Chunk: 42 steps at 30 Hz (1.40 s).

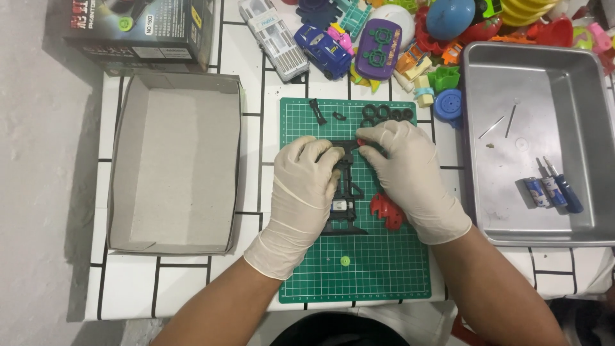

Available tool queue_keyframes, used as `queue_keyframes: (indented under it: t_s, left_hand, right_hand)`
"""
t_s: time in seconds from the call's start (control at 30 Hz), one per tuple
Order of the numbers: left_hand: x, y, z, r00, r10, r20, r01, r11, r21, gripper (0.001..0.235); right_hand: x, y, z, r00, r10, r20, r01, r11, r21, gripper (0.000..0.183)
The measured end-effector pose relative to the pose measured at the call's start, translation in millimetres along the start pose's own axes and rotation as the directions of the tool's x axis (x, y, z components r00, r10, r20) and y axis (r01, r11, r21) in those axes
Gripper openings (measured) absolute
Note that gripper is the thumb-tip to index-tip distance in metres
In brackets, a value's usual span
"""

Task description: Assembling a toy car model kit by fitting plastic components and using a screwdriver on a cutting mat.

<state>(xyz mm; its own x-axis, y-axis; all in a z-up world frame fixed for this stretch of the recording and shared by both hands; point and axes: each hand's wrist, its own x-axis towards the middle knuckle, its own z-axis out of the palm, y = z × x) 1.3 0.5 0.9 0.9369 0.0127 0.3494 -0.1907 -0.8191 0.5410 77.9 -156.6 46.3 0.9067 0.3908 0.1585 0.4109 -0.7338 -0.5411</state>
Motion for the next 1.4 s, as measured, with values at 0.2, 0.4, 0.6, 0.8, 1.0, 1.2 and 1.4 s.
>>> queue_keyframes:
  t_s: [0.2,0.4,0.6,0.8,1.0,1.2,1.4]
  left_hand:
    - [-1,-1,2,1.0,0.007,0.004,-0.008,1.0,0.019,0.018]
    - [-1,-2,5,1.0,0.006,0.013,-0.006,1.0,0.017,0.018]
    - [-1,-4,6,1.0,0.008,0.006,-0.008,1.0,0.013,0.018]
    - [-2,-5,10,1.0,0.021,-0.01,-0.021,0.999,0.025,0.019]
    - [-2,-2,5,1.0,0.015,-0.016,-0.015,1.0,0.0,0.019]
    - [-2,-2,3,1.0,0.018,-0.017,-0.018,1.0,-0.016,0.018]
    - [-2,-2,4,0.999,0.023,-0.023,-0.023,1.0,-0.001,0.018]
  right_hand:
    - [3,9,7,1.0,-0.015,0.006,0.016,0.998,-0.062,0.017]
    - [3,11,6,0.999,-0.032,0.011,0.033,0.998,-0.055,0.016]
    - [2,7,3,0.998,-0.065,0.012,0.066,0.993,-0.097,0.018]
    - [-1,6,2,0.996,-0.089,-0.009,0.088,0.989,-0.119,0.02]
    - [0,10,6,0.994,-0.105,-0.01,0.103,0.986,-0.135,0.016]
    - [1,9,6,0.993,-0.119,-0.014,0.115,0.98,-0.163,0.015]
    - [0,3,2,0.996,-0.094,0.0,0.094,0.985,-0.142,0.015]
